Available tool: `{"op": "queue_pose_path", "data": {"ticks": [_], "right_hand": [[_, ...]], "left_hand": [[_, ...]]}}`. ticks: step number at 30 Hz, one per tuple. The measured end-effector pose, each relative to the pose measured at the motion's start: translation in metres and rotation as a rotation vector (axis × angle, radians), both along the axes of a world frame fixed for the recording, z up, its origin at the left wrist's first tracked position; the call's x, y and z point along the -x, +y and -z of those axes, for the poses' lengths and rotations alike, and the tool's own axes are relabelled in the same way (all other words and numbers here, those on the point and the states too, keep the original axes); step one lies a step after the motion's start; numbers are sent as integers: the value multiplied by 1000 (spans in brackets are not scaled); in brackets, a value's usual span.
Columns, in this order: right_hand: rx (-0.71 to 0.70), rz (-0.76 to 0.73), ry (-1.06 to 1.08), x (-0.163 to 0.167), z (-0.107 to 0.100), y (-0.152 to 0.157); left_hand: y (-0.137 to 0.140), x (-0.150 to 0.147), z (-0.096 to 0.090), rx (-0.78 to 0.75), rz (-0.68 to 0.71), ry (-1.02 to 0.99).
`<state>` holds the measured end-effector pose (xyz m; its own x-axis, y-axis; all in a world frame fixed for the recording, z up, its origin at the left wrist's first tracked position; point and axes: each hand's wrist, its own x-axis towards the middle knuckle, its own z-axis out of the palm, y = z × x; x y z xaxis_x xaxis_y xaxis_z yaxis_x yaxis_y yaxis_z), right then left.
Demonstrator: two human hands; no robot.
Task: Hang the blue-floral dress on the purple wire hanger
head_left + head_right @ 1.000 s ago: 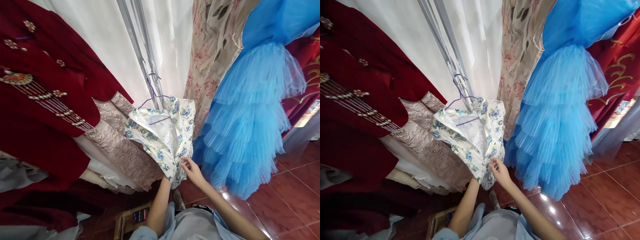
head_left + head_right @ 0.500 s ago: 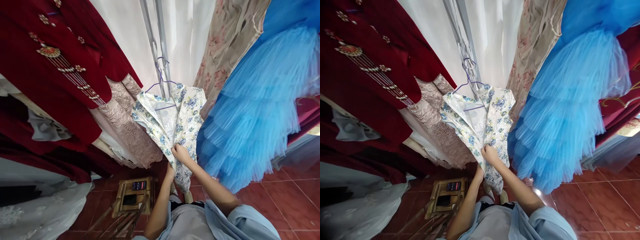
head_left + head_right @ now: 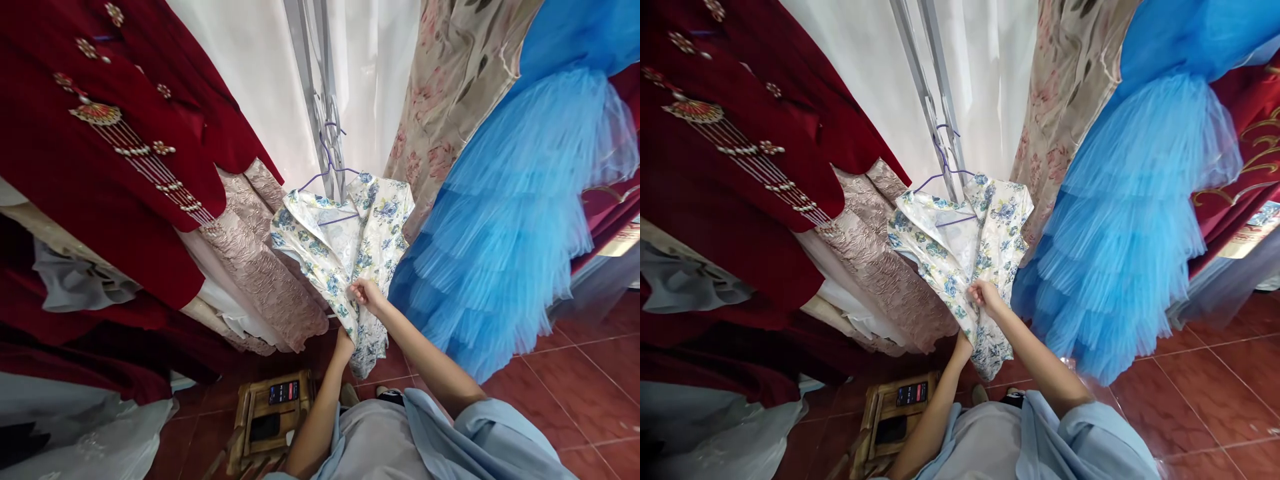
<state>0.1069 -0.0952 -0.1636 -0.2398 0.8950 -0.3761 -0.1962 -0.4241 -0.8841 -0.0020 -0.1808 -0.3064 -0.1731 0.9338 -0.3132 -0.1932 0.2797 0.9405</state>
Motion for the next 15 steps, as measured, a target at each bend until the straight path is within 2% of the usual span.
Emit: {"op": "queue_pose_path", "data": {"ticks": [3,8,11,13,15], "right_hand": [[-53,61,73,8,-37,29],[-249,100,222,24,-128,87],[-257,128,272,33,-176,113],[-218,141,286,38,-196,124],[-202,155,294,41,-207,131]], "left_hand": [[2,15,-4,-29,63,45],[-7,30,-17,-42,76,113],[-9,36,-23,-10,82,130],[-7,39,-25,16,100,136],[-4,41,-25,21,112,140]]}}
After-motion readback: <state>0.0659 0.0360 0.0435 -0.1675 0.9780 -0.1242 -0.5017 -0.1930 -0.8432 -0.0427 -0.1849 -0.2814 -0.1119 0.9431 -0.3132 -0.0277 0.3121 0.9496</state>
